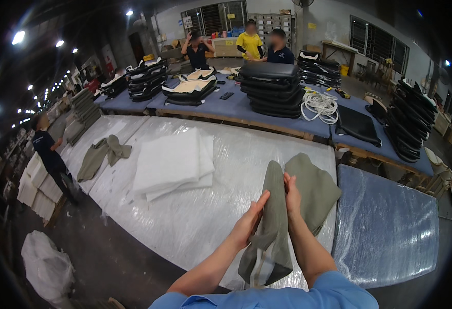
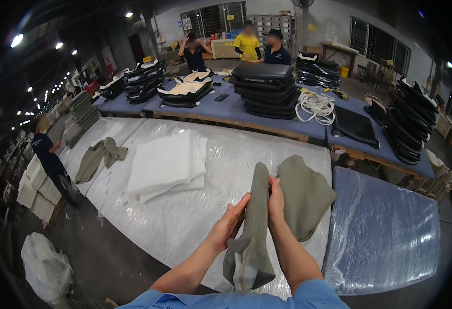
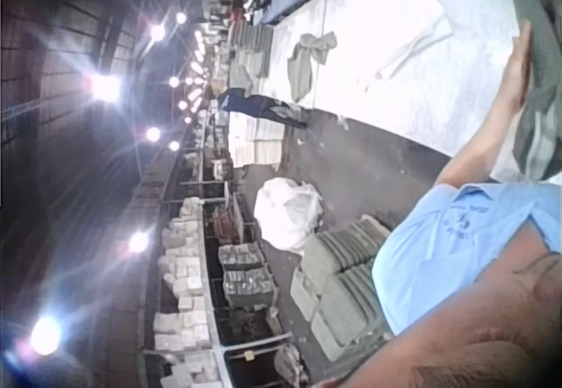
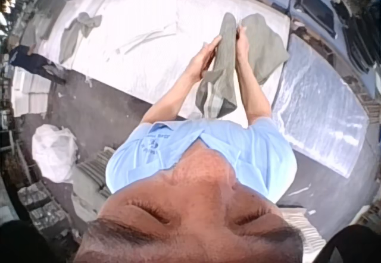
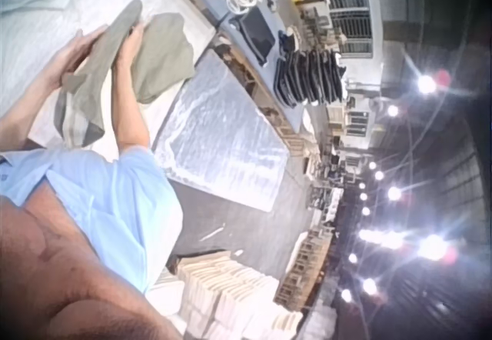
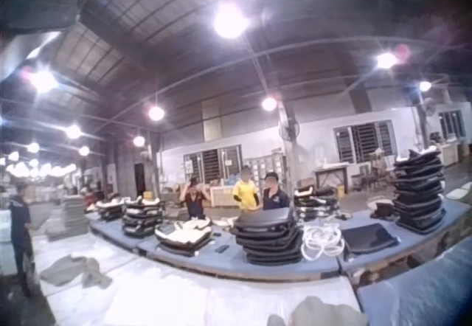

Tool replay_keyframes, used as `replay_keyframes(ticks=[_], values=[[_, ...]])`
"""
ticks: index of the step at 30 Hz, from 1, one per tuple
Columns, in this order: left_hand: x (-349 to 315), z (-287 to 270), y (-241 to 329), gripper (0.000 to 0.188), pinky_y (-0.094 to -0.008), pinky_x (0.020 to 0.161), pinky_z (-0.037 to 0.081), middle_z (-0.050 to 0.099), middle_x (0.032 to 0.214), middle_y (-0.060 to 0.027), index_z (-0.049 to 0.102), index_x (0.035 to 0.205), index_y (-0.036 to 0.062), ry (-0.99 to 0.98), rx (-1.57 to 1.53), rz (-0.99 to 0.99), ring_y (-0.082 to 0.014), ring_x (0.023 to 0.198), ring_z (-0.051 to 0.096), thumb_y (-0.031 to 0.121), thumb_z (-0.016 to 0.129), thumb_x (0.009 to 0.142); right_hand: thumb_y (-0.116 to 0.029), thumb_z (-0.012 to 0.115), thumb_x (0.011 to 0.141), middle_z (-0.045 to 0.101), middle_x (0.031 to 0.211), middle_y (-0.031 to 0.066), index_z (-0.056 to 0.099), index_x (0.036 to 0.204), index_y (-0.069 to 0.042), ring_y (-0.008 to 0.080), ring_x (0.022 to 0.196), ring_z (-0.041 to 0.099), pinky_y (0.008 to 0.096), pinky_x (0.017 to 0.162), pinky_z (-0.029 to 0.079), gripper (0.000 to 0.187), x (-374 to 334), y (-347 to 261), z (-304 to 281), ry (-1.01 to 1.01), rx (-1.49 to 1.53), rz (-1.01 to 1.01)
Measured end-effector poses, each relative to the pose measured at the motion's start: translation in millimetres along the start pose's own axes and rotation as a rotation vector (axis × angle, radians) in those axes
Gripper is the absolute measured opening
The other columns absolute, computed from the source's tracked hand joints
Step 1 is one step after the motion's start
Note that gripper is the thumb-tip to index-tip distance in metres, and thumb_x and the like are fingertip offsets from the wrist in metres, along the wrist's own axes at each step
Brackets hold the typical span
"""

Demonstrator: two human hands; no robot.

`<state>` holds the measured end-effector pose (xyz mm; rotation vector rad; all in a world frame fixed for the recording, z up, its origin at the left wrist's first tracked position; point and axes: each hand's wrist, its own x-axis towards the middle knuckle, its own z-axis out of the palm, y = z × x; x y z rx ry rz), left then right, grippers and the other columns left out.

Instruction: The person folds a green fabric item on a plastic-covered table in a workshop. They repeatedly fold and roll the fabric into a compact bundle by hand, then place it aside. Other workers are visible in the background handling similar items.

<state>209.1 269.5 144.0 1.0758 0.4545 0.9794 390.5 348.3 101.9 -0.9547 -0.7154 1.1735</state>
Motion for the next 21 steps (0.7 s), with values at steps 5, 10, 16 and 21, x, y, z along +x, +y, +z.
replay_keyframes(ticks=[5, 10, 16, 21], values=[[14.4, -18.4, -19.6, 0.067, -0.0362, 0.131, 0.015, 0.012, 0.178, -0.0056, 0.015, 0.171, 0.0116, 0.187, 0.015, -0.075, -0.0213, 0.162, 0.013, 0.049, 0.028, 0.116, -0.047, 0.033, 0.116, 0.041, 0.164, 0.0143, 0.034, 0.163, -0.001, 0.0235, 0.149, 0.040, 0.0358, 0.124, 0.030, 0.066, -72.7, -8.3, 35.7, -0.076, 0.011, 0.091], [2.3, -12.9, -27.5, 0.068, -0.0370, 0.131, 0.015, 0.010, 0.178, -0.0056, 0.012, 0.171, 0.0164, 0.180, 0.010, -0.109, -0.0220, 0.162, 0.013, 0.052, 0.025, 0.116, -0.053, 0.030, 0.115, 0.026, 0.170, 0.0142, 0.025, 0.166, -0.003, 0.0266, 0.156, 0.027, 0.0391, 0.128, 0.022, 0.073, -109.2, -4.1, 34.1, -0.078, -0.125, 0.079], [-19.6, -11.8, -35.0, 0.073, -0.0375, 0.131, 0.012, 0.004, 0.178, -0.0101, 0.004, 0.171, 0.0096, 0.142, 0.169, -0.034, -0.0243, 0.163, 0.007, 0.053, 0.021, 0.115, -0.059, 0.031, 0.113, 0.024, 0.172, 0.0109, 0.020, 0.168, -0.006, 0.0254, 0.158, 0.024, 0.0384, 0.129, 0.020, 0.077, -139.1, 9.5, 38.1, -0.048, -0.215, -0.051], [-38.9, -3.3, -28.5, 0.075, -0.0379, 0.132, 0.009, 0.004, 0.178, -0.0146, 0.004, 0.170, 0.0044, 0.139, 0.363, -0.040, -0.0285, 0.164, 0.005, 0.052, 0.022, 0.115, -0.057, 0.031, 0.112, 0.024, 0.171, 0.0158, 0.022, 0.166, -0.002, 0.0301, 0.159, 0.021, 0.0422, 0.129, 0.016, 0.078, -159.2, 31.8, 38.9, 0.012, -0.379, -0.234]])
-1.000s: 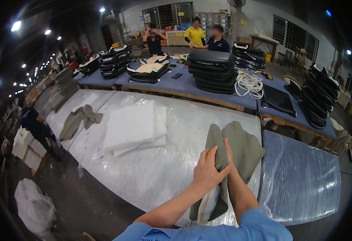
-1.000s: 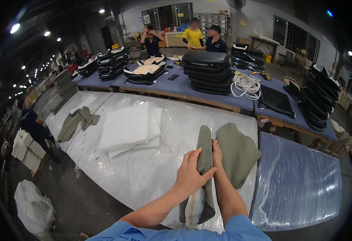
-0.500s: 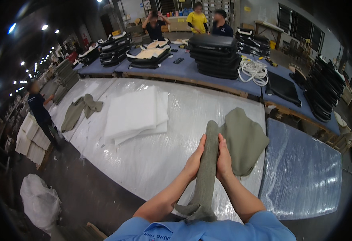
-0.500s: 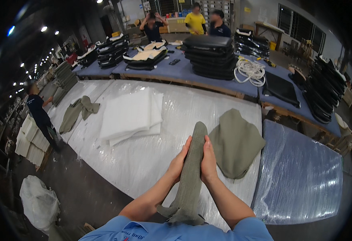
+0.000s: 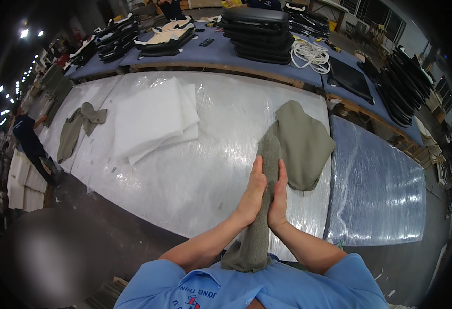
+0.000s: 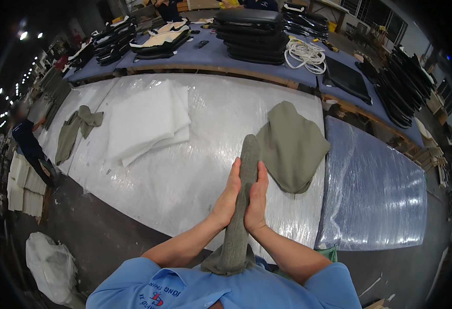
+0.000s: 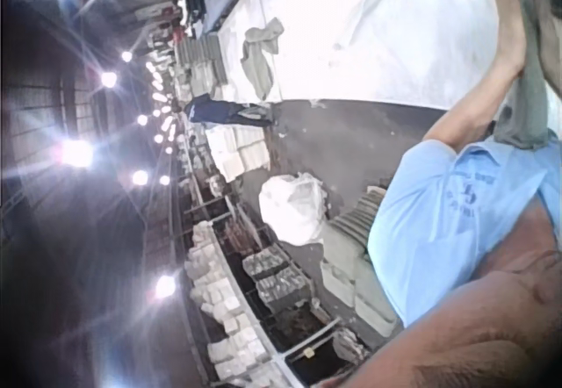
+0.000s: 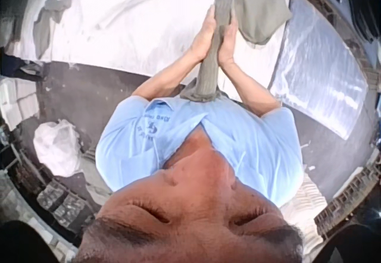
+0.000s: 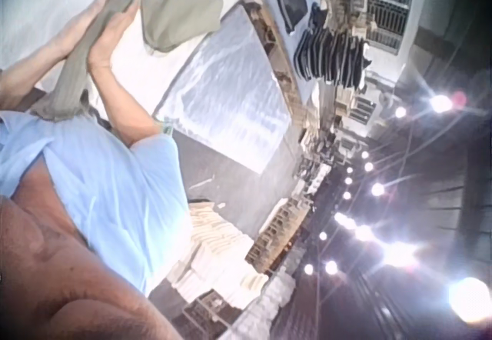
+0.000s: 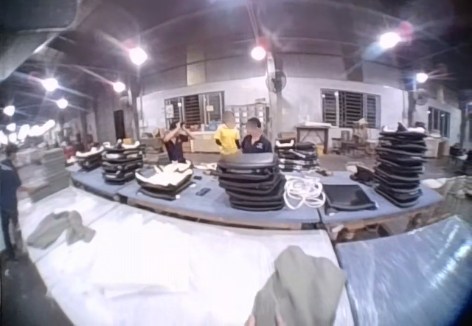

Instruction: The person folds a green fabric item on a plastic-covered table in a workshop. They repeatedly fold and roll the fabric into a compact bundle by hand, then place it aside. Other workers are visible in the background handling similar items.

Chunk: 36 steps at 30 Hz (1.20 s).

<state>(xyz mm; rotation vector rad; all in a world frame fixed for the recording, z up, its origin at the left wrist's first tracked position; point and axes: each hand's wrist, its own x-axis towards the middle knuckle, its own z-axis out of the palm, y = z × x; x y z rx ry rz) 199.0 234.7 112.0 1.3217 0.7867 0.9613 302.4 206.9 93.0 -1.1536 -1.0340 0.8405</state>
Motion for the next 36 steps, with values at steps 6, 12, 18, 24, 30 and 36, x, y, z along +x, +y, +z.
replay_keyframes(ticks=[6, 12, 18, 24, 30, 36], values=[[-8.1, -5.1, 6.8, 0.071, -0.0409, 0.132, 0.008, 0.009, 0.176, -0.0224, 0.009, 0.167, -0.0045, 0.047, 0.122, 0.064, -0.0340, 0.164, 0.006, 0.042, 0.025, 0.116, -0.046, 0.032, 0.111, 0.025, 0.170, 0.0196, 0.025, 0.165, 0.001, 0.0336, 0.159, 0.020, 0.0438, 0.129, 0.015, 0.072, -7.6, 9.1, 7.4, 0.007, -0.112, -0.163], [-31.6, -22.7, 2.8, 0.066, -0.0371, 0.131, 0.013, 0.013, 0.176, -0.0163, 0.010, 0.170, 0.0050, 0.018, -0.077, -0.073, -0.0264, 0.162, 0.014, 0.040, 0.026, 0.116, -0.052, 0.031, 0.113, 0.018, 0.174, 0.0177, 0.013, 0.168, 0.000, 0.0302, 0.161, 0.017, 0.0402, 0.130, 0.015, 0.078, -23.8, -21.9, 7.6, -0.105, 0.001, 0.148], [-69.7, -21.9, 10.2, 0.067, -0.0373, 0.131, 0.011, 0.008, 0.177, -0.0166, 0.003, 0.169, -0.0004, -0.037, -0.087, -0.012, -0.0272, 0.163, 0.010, 0.036, 0.024, 0.116, -0.047, 0.029, 0.115, 0.014, 0.174, 0.0227, 0.005, 0.168, 0.001, 0.0329, 0.161, 0.016, 0.0403, 0.129, 0.017, 0.076, -81.0, -35.4, 12.9, -0.098, -0.014, 0.301], [-79.8, -8.4, 17.7, 0.073, -0.0415, 0.132, 0.006, 0.004, 0.176, -0.0230, 0.002, 0.166, -0.0068, -0.049, -0.004, -0.015, -0.0332, 0.164, 0.001, 0.039, 0.028, 0.116, -0.053, 0.035, 0.111, 0.020, 0.172, 0.0228, 0.009, 0.168, 0.001, 0.0335, 0.159, 0.022, 0.0413, 0.129, 0.019, 0.083, -94.4, -10.3, 18.1, -0.007, 0.097, 0.144], [-74.2, -20.5, 26.4, 0.067, -0.0378, 0.131, 0.014, 0.014, 0.176, -0.0153, 0.009, 0.169, 0.0004, -0.045, -0.145, -0.103, -0.0268, 0.162, 0.016, 0.040, 0.021, 0.116, -0.055, 0.037, 0.110, 0.024, 0.170, 0.0220, 0.014, 0.167, 0.003, 0.0321, 0.158, 0.024, 0.0408, 0.129, 0.019, 0.084, -81.2, 0.5, 12.2, -0.039, 0.031, 0.100], [-8.5, -44.5, -7.6, 0.077, -0.0380, 0.131, 0.015, 0.019, 0.175, -0.0120, 0.014, 0.170, 0.0078, -0.068, -0.304, -0.095, -0.0249, 0.160, 0.021, 0.059, 0.019, 0.113, -0.059, 0.034, 0.111, 0.025, 0.171, 0.0196, 0.020, 0.166, 0.002, 0.0287, 0.159, 0.024, 0.0392, 0.129, 0.018, 0.084, 0.2, -12.0, 5.9, -0.027, 0.143, 0.260]])
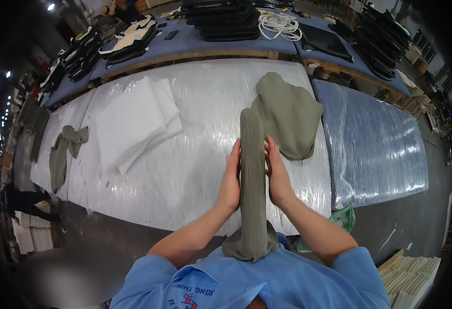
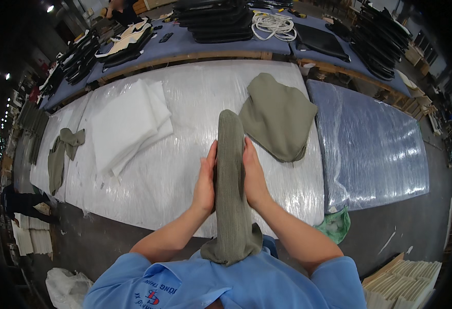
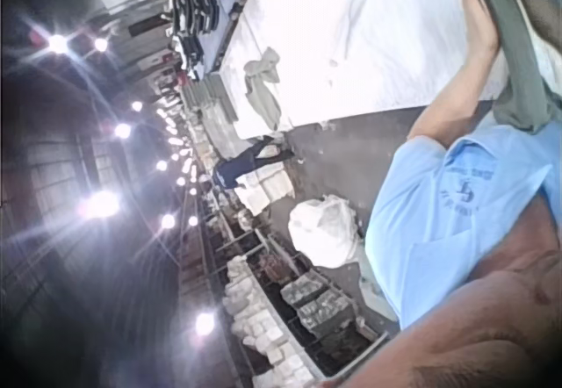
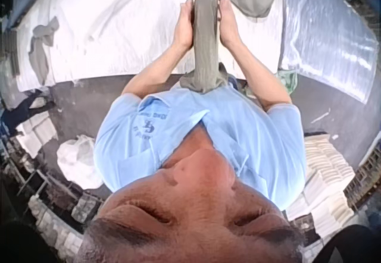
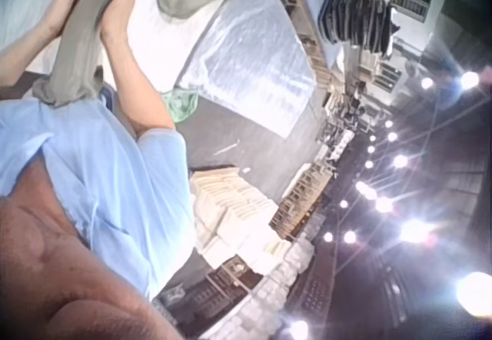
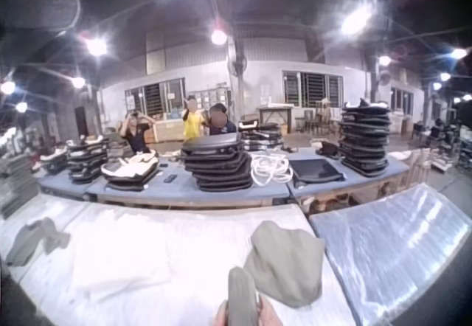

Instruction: The person folds a green fabric item on a plastic-covered table in a workshop. They repeatedly fold and roll the fabric into a compact bundle by hand, then place it aside. Other workers are visible in the background handling similar items.

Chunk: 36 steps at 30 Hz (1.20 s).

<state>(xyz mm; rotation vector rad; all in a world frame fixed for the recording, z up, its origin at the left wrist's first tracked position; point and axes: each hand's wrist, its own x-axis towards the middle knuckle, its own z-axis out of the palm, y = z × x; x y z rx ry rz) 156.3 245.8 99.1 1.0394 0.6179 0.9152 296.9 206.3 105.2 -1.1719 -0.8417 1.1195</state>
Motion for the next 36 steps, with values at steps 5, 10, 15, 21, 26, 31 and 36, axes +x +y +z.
replay_keyframes(ticks=[5, 10, 15, 21, 26, 31, 36], values=[[39.7, -0.6, 1.3, 0.081, -0.0387, 0.131, 0.014, 0.015, 0.176, -0.0106, 0.010, 0.171, 0.0115, -0.026, -0.004, 0.055, -0.0249, 0.161, 0.018, 0.066, 0.019, 0.111, -0.059, 0.031, 0.113, 0.024, 0.172, 0.0167, 0.017, 0.168, -0.002, 0.0277, 0.158, 0.024, 0.0394, 0.129, 0.018, 0.081, 32.8, 1.0, 17.0, 0.063, -0.031, -0.020], [34.3, 19.8, 14.8, 0.077, -0.0389, 0.131, 0.011, 0.011, 0.177, -0.0145, 0.007, 0.170, 0.0052, -0.004, 0.209, 0.078, -0.0277, 0.163, 0.009, 0.056, 0.024, 0.114, -0.050, 0.032, 0.113, 0.027, 0.169, 0.0215, 0.022, 0.166, 0.002, 0.0326, 0.158, 0.025, 0.0409, 0.128, 0.019, 0.075, 24.2, 25.1, 18.6, 0.180, -0.218, -0.221], [37.5, 18.3, 11.5, 0.078, -0.0401, 0.131, 0.010, 0.010, 0.176, -0.0187, 0.008, 0.168, -0.0006, 0.043, 0.367, 0.114, -0.0306, 0.163, 0.008, 0.053, 0.025, 0.115, -0.060, 0.035, 0.110, 0.021, 0.174, 0.0154, 0.018, 0.168, -0.002, 0.0272, 0.160, 0.019, 0.0391, 0.129, 0.016, 0.084, 13.4, 19.0, 24.4, 0.122, -0.061, -0.241], [47.2, 11.6, 7.5, 0.073, -0.0388, 0.131, 0.015, 0.016, 0.176, -0.0135, 0.015, 0.170, 0.0068, 0.015, 0.112, 0.046, -0.0271, 0.162, 0.016, 0.055, 0.021, 0.115, -0.044, 0.034, 0.113, 0.029, 0.168, 0.0200, 0.027, 0.164, 0.003, 0.0313, 0.156, 0.027, 0.0411, 0.128, 0.020, 0.070, 26.2, 22.1, 4.5, 0.085, -0.149, -0.231], [83.4, 15.5, 6.0, 0.072, -0.0378, 0.130, 0.020, 0.022, 0.175, -0.0095, 0.022, 0.170, 0.0139, -0.015, -0.127, 0.008, -0.0232, 0.160, 0.023, 0.059, 0.017, 0.114, -0.050, 0.033, 0.113, 0.037, 0.164, 0.0195, 0.033, 0.162, 0.002, 0.0294, 0.154, 0.033, 0.0394, 0.127, 0.022, 0.071, 76.8, 1.1, -16.7, 0.056, -0.007, -0.124], [117.9, 14.8, -0.5, 0.079, -0.0384, 0.129, 0.021, 0.024, 0.174, -0.0125, 0.026, 0.169, 0.0135, 0.022, -0.049, -0.023, -0.0251, 0.159, 0.026, 0.066, 0.017, 0.111, -0.044, 0.032, 0.114, 0.045, 0.159, 0.0212, 0.043, 0.156, 0.004, 0.0313, 0.149, 0.041, 0.0396, 0.125, 0.027, 0.064, 108.7, -16.4, -13.3, 0.049, -0.056, -0.077], [118.5, 27.8, -2.6, 0.075, -0.0370, 0.128, 0.023, 0.028, 0.172, -0.0141, 0.031, 0.168, 0.0167, 0.120, 0.089, -0.064, -0.0246, 0.157, 0.029, 0.065, 0.022, 0.111, -0.040, 0.034, 0.114, 0.050, 0.153, 0.0209, 0.049, 0.152, 0.002, 0.0334, 0.143, 0.046, 0.0404, 0.122, 0.031, 0.058, 93.1, -1.4, -17.8, 0.092, -0.257, -0.316]])
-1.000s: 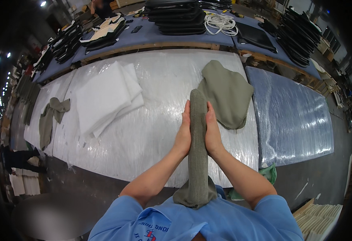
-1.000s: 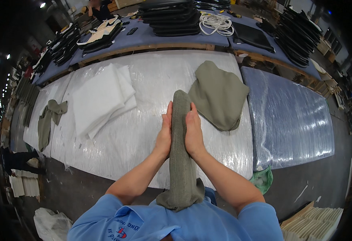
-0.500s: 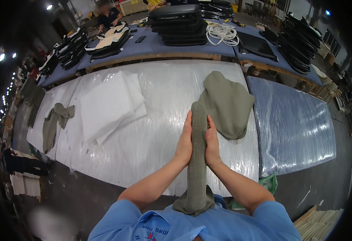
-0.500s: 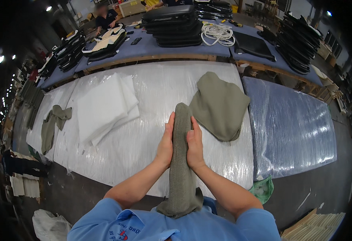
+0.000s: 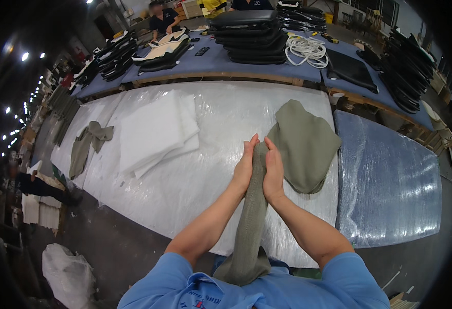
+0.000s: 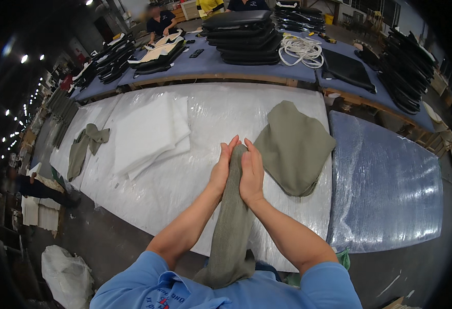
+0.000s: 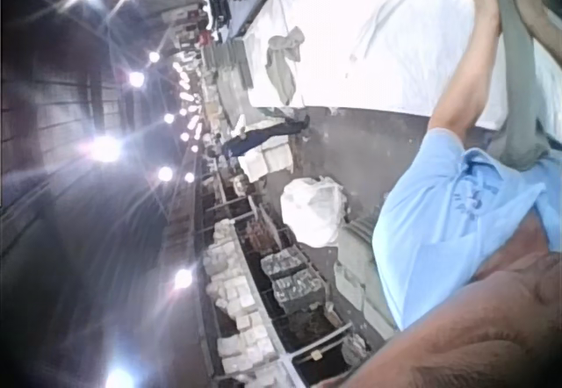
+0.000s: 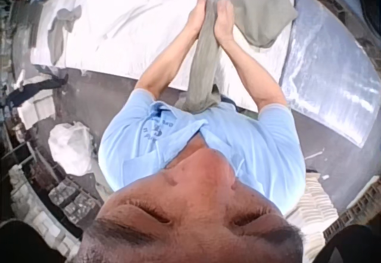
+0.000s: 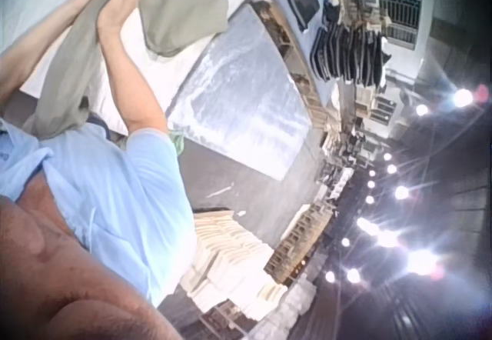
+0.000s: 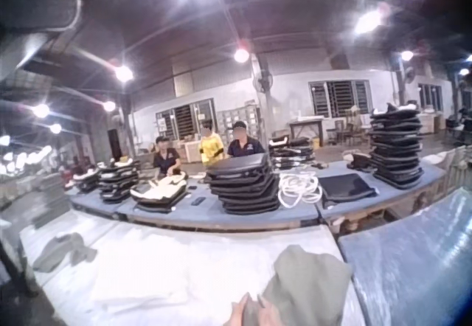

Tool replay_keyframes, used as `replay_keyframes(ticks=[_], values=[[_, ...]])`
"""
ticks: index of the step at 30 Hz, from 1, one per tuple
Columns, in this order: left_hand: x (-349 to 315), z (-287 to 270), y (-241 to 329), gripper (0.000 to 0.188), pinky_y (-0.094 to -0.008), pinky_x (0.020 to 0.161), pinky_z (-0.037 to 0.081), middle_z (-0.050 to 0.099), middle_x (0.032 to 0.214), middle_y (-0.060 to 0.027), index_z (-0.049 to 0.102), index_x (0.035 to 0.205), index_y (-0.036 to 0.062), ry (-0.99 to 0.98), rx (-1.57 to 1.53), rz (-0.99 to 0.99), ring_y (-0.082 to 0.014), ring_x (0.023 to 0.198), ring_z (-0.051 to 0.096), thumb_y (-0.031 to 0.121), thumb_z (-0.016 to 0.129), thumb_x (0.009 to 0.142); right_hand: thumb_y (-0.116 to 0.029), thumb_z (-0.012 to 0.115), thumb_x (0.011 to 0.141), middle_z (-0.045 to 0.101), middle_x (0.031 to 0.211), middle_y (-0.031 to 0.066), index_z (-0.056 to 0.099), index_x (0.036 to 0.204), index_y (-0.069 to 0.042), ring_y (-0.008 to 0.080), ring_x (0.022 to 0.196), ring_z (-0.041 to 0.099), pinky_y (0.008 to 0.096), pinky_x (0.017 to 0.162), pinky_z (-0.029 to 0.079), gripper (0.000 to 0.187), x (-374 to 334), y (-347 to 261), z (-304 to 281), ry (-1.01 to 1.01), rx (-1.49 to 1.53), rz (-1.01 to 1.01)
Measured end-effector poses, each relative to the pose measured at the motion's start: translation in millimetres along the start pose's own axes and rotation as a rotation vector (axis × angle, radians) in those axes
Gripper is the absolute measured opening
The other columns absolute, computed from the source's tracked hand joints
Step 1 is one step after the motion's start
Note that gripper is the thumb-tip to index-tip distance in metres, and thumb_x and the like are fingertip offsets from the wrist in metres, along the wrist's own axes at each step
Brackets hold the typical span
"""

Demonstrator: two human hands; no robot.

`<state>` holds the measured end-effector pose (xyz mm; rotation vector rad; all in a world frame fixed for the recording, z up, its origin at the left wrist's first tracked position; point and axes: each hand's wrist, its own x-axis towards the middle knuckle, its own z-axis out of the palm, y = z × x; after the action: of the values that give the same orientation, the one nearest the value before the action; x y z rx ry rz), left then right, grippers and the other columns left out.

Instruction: The person folds a green fabric item on a plastic-covered table in a workshop. They repeatedly fold and roll the fabric into a compact bundle by hand, then place it aside. Other workers are visible in the background handling similar items.

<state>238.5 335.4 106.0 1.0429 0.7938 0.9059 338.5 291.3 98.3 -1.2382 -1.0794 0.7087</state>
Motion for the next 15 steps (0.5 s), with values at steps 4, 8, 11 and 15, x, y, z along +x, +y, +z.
replay_keyframes(ticks=[4, 8, 11, 15], values=[[-0.3, 12.8, 0.3, 0.076, -0.0358, 0.126, 0.025, 0.033, 0.169, -0.0155, 0.034, 0.167, 0.0157, 0.065, 0.143, 0.026, -0.0252, 0.154, 0.033, 0.066, 0.027, 0.111, -0.036, 0.035, 0.113, 0.053, 0.149, 0.0194, 0.051, 0.150, -0.001, 0.0324, 0.139, 0.049, 0.0398, 0.120, 0.033, 0.054, -5.3, 20.4, 0.0, 0.084, 0.076, -0.100], [3.6, 11.4, 1.1, 0.075, -0.0359, 0.123, 0.031, 0.044, 0.161, -0.0149, 0.040, 0.163, 0.0126, 0.094, 0.205, 0.061, -0.0244, 0.148, 0.042, 0.065, 0.026, 0.112, -0.037, 0.035, 0.114, 0.053, 0.148, 0.0191, 0.053, 0.149, -0.001, 0.0325, 0.138, 0.050, 0.0401, 0.120, 0.033, 0.054, 1.2, 20.7, -6.8, 0.039, 0.060, -0.117], [11.9, 6.8, 1.0, 0.075, -0.0357, 0.116, 0.040, 0.057, 0.146, -0.0130, 0.048, 0.157, 0.0101, 0.029, 0.057, 0.038, -0.0223, 0.135, 0.053, 0.065, 0.024, 0.112, -0.041, 0.033, 0.114, 0.054, 0.147, 0.0190, 0.055, 0.147, -0.001, 0.0316, 0.137, 0.050, 0.0397, 0.119, 0.034, 0.056, 10.8, 14.4, -13.5, -0.022, 0.071, -0.039], [44.7, -21.6, -0.6, 0.078, -0.0355, 0.104, 0.049, 0.067, 0.124, -0.0084, 0.054, 0.149, 0.0087, -0.081, -0.063, 0.034, -0.0190, 0.114, 0.062, 0.067, 0.020, 0.111, -0.049, 0.030, 0.115, 0.061, 0.139, 0.0176, 0.062, 0.139, -0.001, 0.0287, 0.130, 0.056, 0.0384, 0.114, 0.039, 0.063, 31.8, 11.7, -13.3, -0.149, 0.236, 0.192]])
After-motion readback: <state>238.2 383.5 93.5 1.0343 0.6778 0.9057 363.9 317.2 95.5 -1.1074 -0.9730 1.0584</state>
